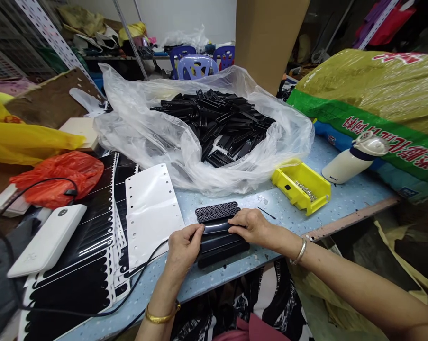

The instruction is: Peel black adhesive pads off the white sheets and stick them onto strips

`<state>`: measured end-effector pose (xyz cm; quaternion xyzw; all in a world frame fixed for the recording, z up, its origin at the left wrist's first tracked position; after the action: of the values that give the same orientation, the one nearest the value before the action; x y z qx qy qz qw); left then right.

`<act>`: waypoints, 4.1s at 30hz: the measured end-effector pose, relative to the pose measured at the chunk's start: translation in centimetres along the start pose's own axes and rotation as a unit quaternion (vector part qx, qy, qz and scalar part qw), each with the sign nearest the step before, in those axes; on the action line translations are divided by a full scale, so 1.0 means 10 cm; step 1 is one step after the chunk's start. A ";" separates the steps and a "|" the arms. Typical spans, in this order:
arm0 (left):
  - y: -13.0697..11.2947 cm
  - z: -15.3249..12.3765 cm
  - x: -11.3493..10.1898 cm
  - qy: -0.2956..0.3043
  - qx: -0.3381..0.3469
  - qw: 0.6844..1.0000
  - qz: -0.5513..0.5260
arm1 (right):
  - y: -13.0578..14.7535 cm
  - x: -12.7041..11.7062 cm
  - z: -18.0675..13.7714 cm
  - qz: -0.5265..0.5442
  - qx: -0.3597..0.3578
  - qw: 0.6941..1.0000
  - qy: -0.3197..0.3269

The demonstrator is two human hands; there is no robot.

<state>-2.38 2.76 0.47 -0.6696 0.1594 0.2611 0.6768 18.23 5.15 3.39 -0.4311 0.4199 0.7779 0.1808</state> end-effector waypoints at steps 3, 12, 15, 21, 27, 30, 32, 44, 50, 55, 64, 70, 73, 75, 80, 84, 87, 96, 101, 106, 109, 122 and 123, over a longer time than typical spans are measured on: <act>-0.05 -0.03 -0.03 -0.018 0.021 0.999 0.030 | 0.02 0.00 0.00 0.000 -0.014 1.000 -0.004; -0.64 -0.39 -0.14 -0.114 0.342 0.930 0.071 | 0.05 -0.01 0.01 -0.004 -0.024 1.000 0.000; -0.63 -0.45 -0.01 -0.082 0.379 0.917 0.092 | 0.04 -0.01 0.01 0.004 -0.023 1.000 0.003; -0.61 -0.28 -0.01 -0.166 0.366 0.902 0.158 | 0.02 0.00 0.01 0.013 -0.031 0.999 0.003; -0.71 -0.11 0.10 -0.094 0.368 0.908 0.179 | 0.04 0.00 0.01 0.012 -0.044 0.999 -0.002; -0.66 -0.09 0.15 -0.082 0.344 0.916 0.191 | 0.04 0.00 0.01 0.006 -0.045 0.999 -0.015; -0.60 -0.08 0.18 -0.074 0.316 0.926 0.192 | 0.03 0.01 0.01 0.005 -0.046 0.999 -0.023; -0.39 0.11 0.26 0.024 0.180 0.967 0.178 | 0.07 0.07 0.06 0.002 -0.059 0.998 -0.020; -0.34 0.14 0.23 0.045 0.153 0.984 0.083 | 0.04 0.08 0.04 0.012 -0.059 0.998 -0.022; -0.31 0.15 0.24 0.044 0.148 0.987 0.051 | 0.04 0.07 0.03 0.022 -0.065 0.997 -0.025; -0.27 0.17 0.25 0.053 0.136 0.989 0.035 | 0.02 0.09 0.02 0.027 -0.074 0.997 -0.021; -0.32 0.16 0.26 0.050 0.142 0.985 0.087 | 0.07 0.10 0.01 0.019 -0.096 0.995 -0.023; -0.32 0.17 0.27 0.054 0.134 0.983 0.111 | 0.06 0.10 0.01 0.022 -0.099 0.994 -0.030; -0.31 0.17 0.27 0.056 0.130 0.983 0.113 | 0.04 0.09 0.01 0.031 -0.098 0.994 -0.035; -0.30 0.18 0.28 0.049 0.130 0.986 0.092 | -0.02 0.07 0.00 0.056 -0.083 0.995 -0.032; -0.29 0.18 0.28 0.045 0.132 0.986 0.088 | -0.03 0.05 0.01 0.054 -0.067 0.996 -0.027; -0.29 0.17 0.28 0.049 0.133 0.986 0.088 | -0.04 0.04 0.00 0.063 -0.064 0.996 -0.024; -0.29 0.17 0.28 0.045 0.131 0.985 0.107 | -0.17 -0.03 -0.05 0.095 0.003 0.995 -0.015; -0.31 0.17 0.28 0.044 0.137 0.983 0.112 | -0.39 -0.08 -0.19 0.161 0.117 0.979 -0.043; -0.32 0.17 0.27 0.040 0.135 0.983 0.117 | -0.45 -0.10 -0.29 0.230 0.213 0.948 -0.059; -0.32 0.17 0.28 0.046 0.138 0.982 0.121 | -0.38 -0.05 -0.24 0.228 0.268 0.935 -0.049; -0.32 0.15 0.29 0.037 0.168 0.977 0.128 | -0.33 0.11 -0.19 0.308 0.332 0.891 -0.041; -0.32 0.15 0.28 0.040 0.169 0.976 0.132 | -0.35 0.11 -0.21 0.351 0.354 0.866 -0.034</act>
<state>1.57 4.78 1.61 -0.5283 0.3156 0.2902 0.7329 20.95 5.39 0.21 -0.1354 0.7842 0.6035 0.0502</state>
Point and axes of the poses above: each hand's wrist, its own z-axis towards the middle knuckle, its own x-axis out of the palm, y = z × x, the point moved 5 cm from there along z, towards the middle knuckle, and after that the axes turned 6 degrees about -y, right-handed, at the moved point
